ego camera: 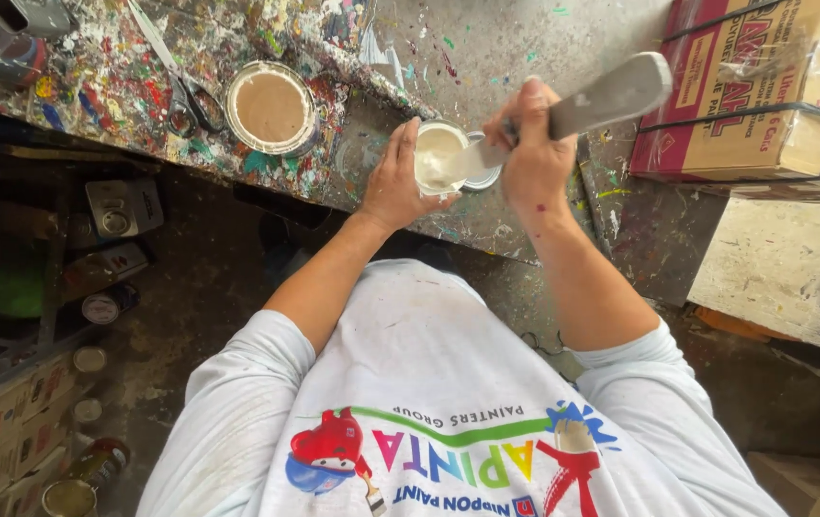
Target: The person is adjusting the color of a small batch of paint by adding small amounts of a different color and stirring it thoroughly on a workbench.
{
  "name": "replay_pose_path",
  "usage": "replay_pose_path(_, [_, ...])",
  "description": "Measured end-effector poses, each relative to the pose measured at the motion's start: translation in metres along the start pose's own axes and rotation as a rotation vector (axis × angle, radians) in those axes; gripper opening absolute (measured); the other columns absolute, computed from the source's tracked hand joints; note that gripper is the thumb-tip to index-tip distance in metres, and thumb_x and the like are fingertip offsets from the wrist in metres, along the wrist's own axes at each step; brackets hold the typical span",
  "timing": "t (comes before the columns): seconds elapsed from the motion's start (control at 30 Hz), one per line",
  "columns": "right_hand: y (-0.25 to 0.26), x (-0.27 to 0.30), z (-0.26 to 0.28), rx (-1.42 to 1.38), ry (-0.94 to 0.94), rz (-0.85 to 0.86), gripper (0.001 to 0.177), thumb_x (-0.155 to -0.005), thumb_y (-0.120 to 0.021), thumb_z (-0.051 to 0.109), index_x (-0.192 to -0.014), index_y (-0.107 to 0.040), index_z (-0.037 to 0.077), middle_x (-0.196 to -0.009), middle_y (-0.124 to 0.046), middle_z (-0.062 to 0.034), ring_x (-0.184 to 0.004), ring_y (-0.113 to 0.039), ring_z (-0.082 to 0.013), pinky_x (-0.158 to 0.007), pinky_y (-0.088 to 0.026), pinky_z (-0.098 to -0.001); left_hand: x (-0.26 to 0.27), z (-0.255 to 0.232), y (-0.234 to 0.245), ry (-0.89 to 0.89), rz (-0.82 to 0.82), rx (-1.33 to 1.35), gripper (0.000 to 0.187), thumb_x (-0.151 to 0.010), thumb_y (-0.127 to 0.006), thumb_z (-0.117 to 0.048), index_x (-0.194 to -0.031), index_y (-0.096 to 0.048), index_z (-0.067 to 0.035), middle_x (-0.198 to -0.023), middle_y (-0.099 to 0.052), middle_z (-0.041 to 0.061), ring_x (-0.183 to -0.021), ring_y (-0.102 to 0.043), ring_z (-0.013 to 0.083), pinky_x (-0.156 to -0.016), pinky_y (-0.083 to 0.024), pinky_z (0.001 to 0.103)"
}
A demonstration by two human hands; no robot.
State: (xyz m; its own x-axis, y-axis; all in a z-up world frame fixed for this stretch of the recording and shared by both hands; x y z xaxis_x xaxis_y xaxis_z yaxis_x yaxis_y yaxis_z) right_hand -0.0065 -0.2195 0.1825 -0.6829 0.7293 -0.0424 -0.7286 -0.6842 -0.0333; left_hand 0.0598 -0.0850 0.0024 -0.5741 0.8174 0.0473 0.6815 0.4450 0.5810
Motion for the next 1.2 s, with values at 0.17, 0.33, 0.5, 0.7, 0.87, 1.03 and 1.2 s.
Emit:
replay_pose_path(0.17, [0.001,-0.008,0.033,-0.081,0.176,-0.03,0.037,-0.107,-0.051,0.037,-0.078,-0.048,0.013,-0.066,-0.048,-0.003,-0.058,-0.048,-0.017,-0.06,-0.046,-0.0334,0.0,-0.002,0.0,-0.015,-0.003,-0.009,0.131,-0.072,-0.094,-0.063,-0.161,-0.014,-0.01,-0.161,-0.032,0.019,-0.143,-0.046,0.0422,-0.102,-0.051,0.06])
replay_pose_path(0.33, [-0.015,-0.004,-0.026,-0.153,0.213,-0.052,0.036,-0.107,-0.047,0.034,-0.076,-0.046,0.016,-0.061,-0.049,-0.0012,-0.056,-0.047,-0.0158,-0.062,-0.043,-0.0324,-0.002,0.002,-0.002,-0.019,-0.019,-0.014,0.134,-0.069,-0.094,-0.064,-0.162,-0.013,-0.011,-0.161,-0.032,0.018,-0.138,-0.051,0.0437,-0.096,-0.053,0.061])
replay_pose_path(0.5, [-0.023,0.001,-0.093,-0.09,0.276,-0.017,0.045,-0.113,-0.038,0.027,-0.071,-0.045,0.013,-0.056,-0.04,-0.0018,-0.05,-0.048,-0.0158,-0.054,-0.038,-0.0248,0.004,-0.002,0.006,-0.04,-0.122,0.022,0.126,-0.063,-0.095,-0.053,-0.161,-0.026,-0.013,-0.149,-0.045,0.022,-0.134,-0.056,0.044,-0.107,-0.055,0.054])
replay_pose_path(0.7, [-0.022,0.019,-0.101,-0.072,0.136,-0.074,0.039,-0.113,-0.041,0.02,-0.074,-0.044,0.016,-0.059,-0.035,0.0028,-0.051,-0.046,-0.012,-0.053,-0.037,-0.0239,0.007,-0.003,0.005,-0.065,-0.129,0.015,0.129,-0.063,-0.097,-0.053,-0.162,-0.025,-0.013,-0.15,-0.043,0.022,-0.136,-0.053,0.0444,-0.109,-0.054,0.054])
replay_pose_path(0.87, [-0.009,0.008,-0.072,0.006,-0.108,-0.154,0.04,-0.107,-0.048,0.03,-0.07,-0.046,0.016,-0.058,-0.042,0.0035,-0.052,-0.048,-0.0115,-0.053,-0.034,-0.0246,0.002,0.002,0.004,-0.067,-0.13,-0.01,0.129,-0.067,-0.094,-0.062,-0.161,-0.022,-0.011,-0.154,-0.041,0.021,-0.139,-0.051,0.0421,-0.104,-0.053,0.054])
replay_pose_path(1.03, [-0.015,-0.009,-0.018,-0.003,-0.139,-0.112,0.039,-0.105,-0.054,0.03,-0.071,-0.046,0.012,-0.062,-0.043,0.0001,-0.057,-0.046,-0.0134,-0.056,-0.036,-0.0272,0.002,0.003,-0.005,-0.03,-0.035,-0.01,0.134,-0.069,-0.096,-0.062,-0.162,-0.014,-0.012,-0.161,-0.034,0.022,-0.144,-0.045,0.0442,-0.099,-0.051,0.06])
replay_pose_path(1.2, [-0.026,-0.012,0.001,-0.035,0.019,-0.104,0.04,-0.104,-0.052,0.034,-0.073,-0.046,0.011,-0.065,-0.041,-0.0008,-0.058,-0.042,-0.0149,-0.06,-0.042,-0.0301,0.0,0.008,-0.012,-0.056,-0.024,-0.011,0.137,-0.071,-0.096,-0.064,-0.163,-0.009,-0.012,-0.165,-0.03,0.022,-0.152,-0.036,0.0413,-0.107,-0.048,0.058])
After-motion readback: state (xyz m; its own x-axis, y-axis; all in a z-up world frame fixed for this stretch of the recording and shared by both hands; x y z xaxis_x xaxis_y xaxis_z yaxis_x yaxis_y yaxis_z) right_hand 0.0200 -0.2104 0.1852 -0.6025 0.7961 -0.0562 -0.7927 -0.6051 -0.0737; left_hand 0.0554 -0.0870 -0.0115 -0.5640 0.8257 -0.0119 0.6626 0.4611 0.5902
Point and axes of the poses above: each hand's wrist, its own x-axis away from the middle knuckle, its own y-axis out of the back of the hand, z = x × y, the point moved 10 cm from there along -x, towards the middle knuckle
